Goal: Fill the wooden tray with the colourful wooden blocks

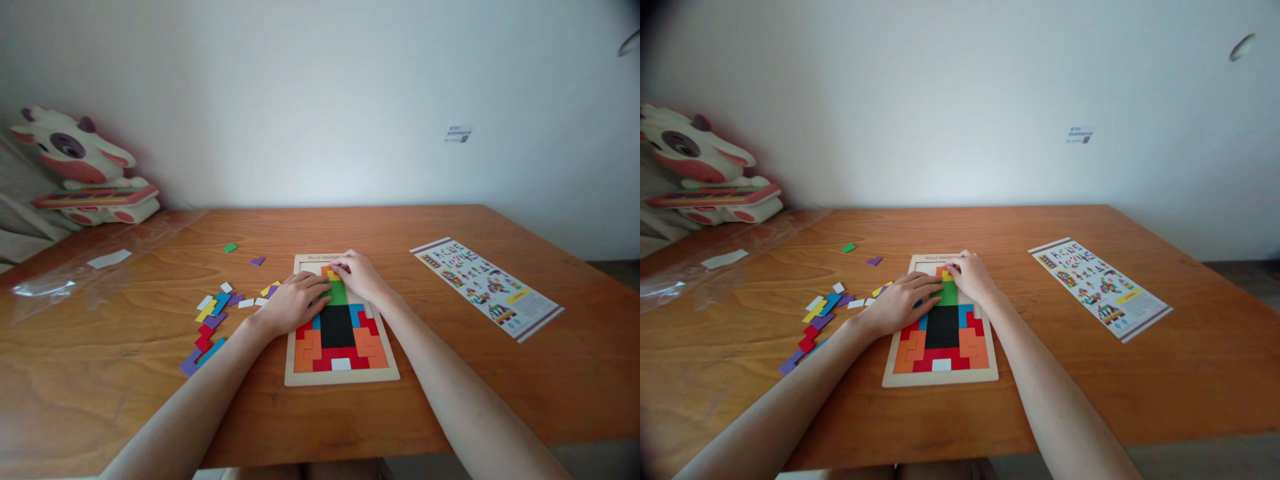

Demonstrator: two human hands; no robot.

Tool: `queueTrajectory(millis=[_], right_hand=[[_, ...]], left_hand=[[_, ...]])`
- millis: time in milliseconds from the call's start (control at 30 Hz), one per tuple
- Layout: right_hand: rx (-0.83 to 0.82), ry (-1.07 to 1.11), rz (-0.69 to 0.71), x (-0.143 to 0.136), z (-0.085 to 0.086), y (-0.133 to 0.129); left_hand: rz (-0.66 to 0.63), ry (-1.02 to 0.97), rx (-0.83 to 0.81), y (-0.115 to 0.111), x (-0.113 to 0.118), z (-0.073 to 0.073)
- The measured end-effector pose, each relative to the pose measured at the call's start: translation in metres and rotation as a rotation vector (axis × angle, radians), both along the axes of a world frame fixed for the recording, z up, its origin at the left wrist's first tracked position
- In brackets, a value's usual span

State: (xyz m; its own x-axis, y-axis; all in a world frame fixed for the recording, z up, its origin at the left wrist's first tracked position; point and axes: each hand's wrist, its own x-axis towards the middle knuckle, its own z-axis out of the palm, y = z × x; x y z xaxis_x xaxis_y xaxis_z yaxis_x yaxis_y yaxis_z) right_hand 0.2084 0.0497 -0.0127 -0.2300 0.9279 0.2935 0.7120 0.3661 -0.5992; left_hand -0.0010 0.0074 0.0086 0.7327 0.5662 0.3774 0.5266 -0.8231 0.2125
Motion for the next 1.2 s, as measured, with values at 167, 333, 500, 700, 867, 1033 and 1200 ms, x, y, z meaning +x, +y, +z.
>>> queueTrajectory(millis=[167, 333, 500, 700, 867, 1033, 1200], right_hand=[[0.009, 0.013, 0.084, 0.0, 0.002, -0.007], [0.038, -0.02, 0.085, -0.001, 0.002, -0.009], [0.058, -0.028, 0.085, 0.0, -0.001, -0.007], [0.105, -0.04, 0.086, 0.0, -0.003, -0.009], [0.116, -0.034, 0.133, 0.009, 0.003, -0.016], [0.155, -0.109, 0.213, 0.019, 0.007, -0.028], [0.174, -0.194, 0.225, 0.016, 0.009, -0.034]], left_hand=[[0.004, 0.002, -0.008, 0.0, -0.001, -0.001], [0.017, -0.036, -0.014, 0.002, -0.003, -0.006], [0.023, -0.06, -0.028, 0.003, -0.004, -0.01], [-0.009, -0.027, 0.011, 0.001, -0.003, -0.004], [0.014, -0.037, 0.032, -0.001, -0.006, -0.001], [0.076, -0.07, 0.016, -0.004, -0.011, -0.001], [0.084, -0.095, -0.015, -0.005, -0.01, -0.003]])
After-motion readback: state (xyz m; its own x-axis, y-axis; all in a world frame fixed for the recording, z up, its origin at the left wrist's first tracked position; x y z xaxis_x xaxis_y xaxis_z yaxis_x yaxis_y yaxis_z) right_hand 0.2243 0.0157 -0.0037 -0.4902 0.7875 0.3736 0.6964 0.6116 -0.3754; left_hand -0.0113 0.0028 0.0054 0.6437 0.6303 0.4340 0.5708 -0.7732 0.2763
